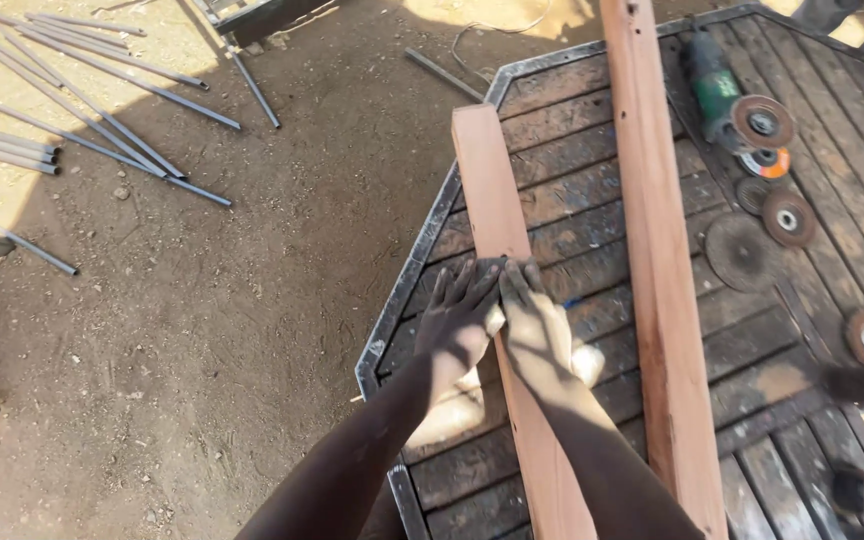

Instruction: Sanding a curved wooden board manually with sandpaper

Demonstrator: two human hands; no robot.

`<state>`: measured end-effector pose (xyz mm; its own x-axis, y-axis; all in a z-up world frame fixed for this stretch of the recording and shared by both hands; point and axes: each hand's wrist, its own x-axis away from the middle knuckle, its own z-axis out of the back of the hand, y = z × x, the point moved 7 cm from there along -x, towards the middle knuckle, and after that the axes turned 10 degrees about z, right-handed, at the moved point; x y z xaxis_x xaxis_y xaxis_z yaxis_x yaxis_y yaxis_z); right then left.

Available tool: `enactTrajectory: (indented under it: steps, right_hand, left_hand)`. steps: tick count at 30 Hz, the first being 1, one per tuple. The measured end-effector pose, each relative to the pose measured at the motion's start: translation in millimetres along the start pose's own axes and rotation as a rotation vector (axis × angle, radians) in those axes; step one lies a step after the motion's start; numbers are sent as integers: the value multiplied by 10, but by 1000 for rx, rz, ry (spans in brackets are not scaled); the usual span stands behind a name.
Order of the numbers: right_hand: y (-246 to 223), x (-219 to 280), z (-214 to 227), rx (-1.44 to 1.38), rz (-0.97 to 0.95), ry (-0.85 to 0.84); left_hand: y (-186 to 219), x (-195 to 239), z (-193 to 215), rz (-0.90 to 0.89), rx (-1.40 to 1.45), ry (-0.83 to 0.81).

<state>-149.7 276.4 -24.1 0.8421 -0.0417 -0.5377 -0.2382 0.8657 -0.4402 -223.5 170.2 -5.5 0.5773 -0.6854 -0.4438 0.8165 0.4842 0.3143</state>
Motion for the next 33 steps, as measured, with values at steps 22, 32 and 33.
enactTrajectory:
  steps: [22, 32, 33]
  right_hand:
    - [1473, -1672, -660, 730, 50, -183]
    - [490, 625, -346, -1236, -309, 472]
    - [79, 645, -36, -1221, -315, 483]
  left_hand:
    - [-856, -1809, -210, 294, -127, -579]
    - [519, 87, 780, -11, -89, 25]
    - [685, 256, 842, -23, -75, 21]
